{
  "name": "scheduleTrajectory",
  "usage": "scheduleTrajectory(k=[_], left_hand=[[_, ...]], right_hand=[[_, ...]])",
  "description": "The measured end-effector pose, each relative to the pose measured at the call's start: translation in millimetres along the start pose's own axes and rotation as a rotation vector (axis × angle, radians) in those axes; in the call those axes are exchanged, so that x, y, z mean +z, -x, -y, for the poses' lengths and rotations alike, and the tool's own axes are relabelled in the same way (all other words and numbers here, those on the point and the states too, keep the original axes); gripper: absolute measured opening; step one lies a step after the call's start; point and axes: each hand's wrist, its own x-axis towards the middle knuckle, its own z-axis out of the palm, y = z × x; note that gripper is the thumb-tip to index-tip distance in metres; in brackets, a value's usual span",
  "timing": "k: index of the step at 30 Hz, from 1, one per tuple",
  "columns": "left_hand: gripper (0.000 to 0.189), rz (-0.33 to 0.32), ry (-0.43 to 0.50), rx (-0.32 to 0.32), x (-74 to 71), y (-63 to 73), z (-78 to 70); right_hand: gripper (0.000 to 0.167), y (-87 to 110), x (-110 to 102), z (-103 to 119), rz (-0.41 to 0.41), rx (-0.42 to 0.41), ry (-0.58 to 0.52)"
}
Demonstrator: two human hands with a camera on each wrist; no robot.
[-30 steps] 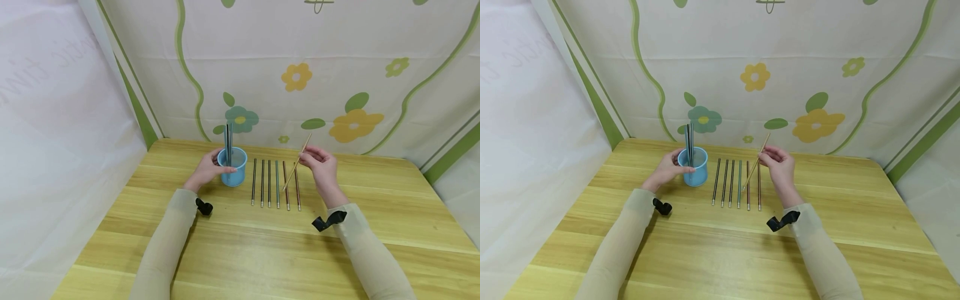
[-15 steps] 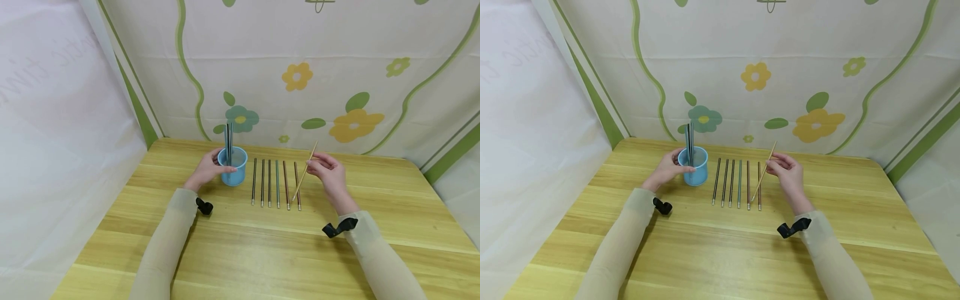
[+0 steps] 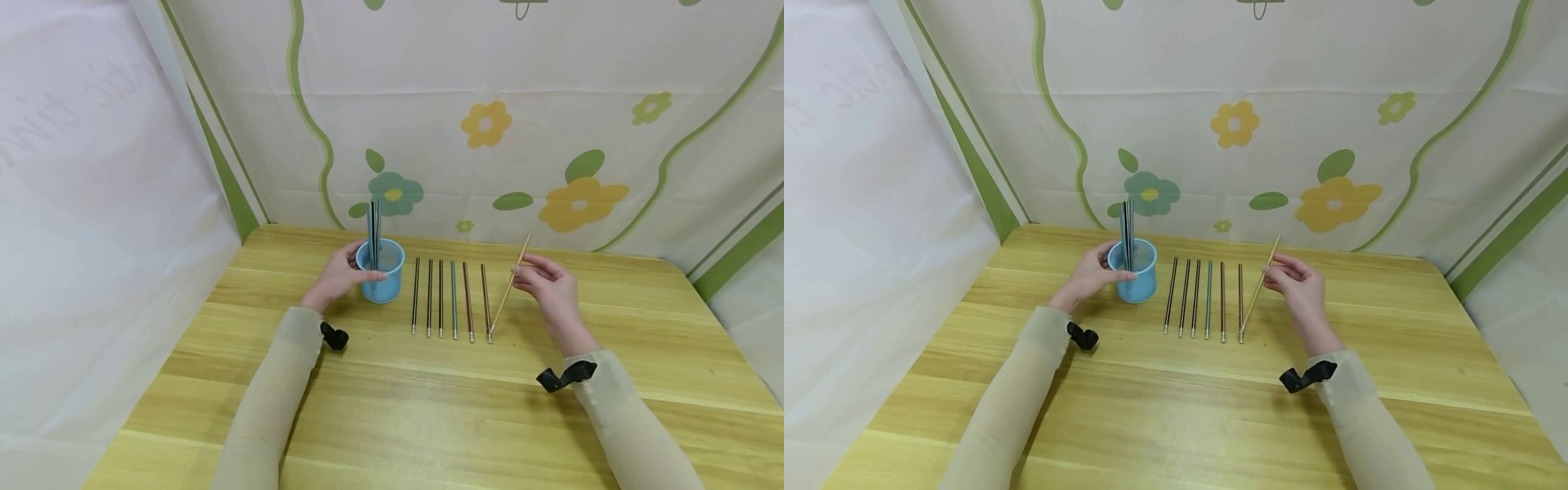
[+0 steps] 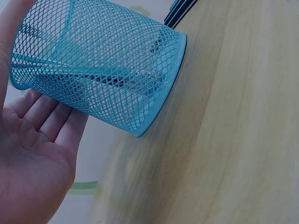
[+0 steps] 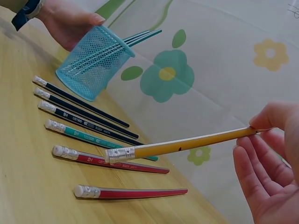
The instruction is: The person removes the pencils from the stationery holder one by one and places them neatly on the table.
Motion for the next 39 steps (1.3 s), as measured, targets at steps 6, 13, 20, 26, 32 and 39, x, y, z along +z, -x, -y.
scheduleTrajectory(k=[6, 13, 20, 26, 32, 39], left_hand=[[0.078, 0.000, -0.004, 0.004, 0.2, 0.5, 0.4], [0.077, 0.003, 0.003, 0.016, 0.0, -0.5, 2.7], [0.078, 0.010, 0.012, 0.014, 0.4, -1.0, 3.2], [0.078, 0.007, 0.005, 0.008, 0.3, -0.6, 1.9], [0.080, 0.008, 0.002, 0.009, -0.1, -1.0, 2.3], [0.081, 0.000, -0.002, 0.005, -0.5, -1.2, 2.3]], right_hand=[[0.025, 1.5, -5.6, -0.8, -0.010, 0.013, -0.010], [0.021, 2.1, -12.2, -2.2, -0.020, 0.028, -0.007], [0.020, 0.2, -17.7, 0.7, -0.026, 0.052, 0.026], [0.021, -4.9, -21.1, 4.3, -0.021, 0.069, 0.057], [0.041, -10.7, -22.3, 3.4, -0.015, 0.093, 0.130], [0.052, -17.8, -20.0, -0.8, 0.032, 0.131, 0.266]])
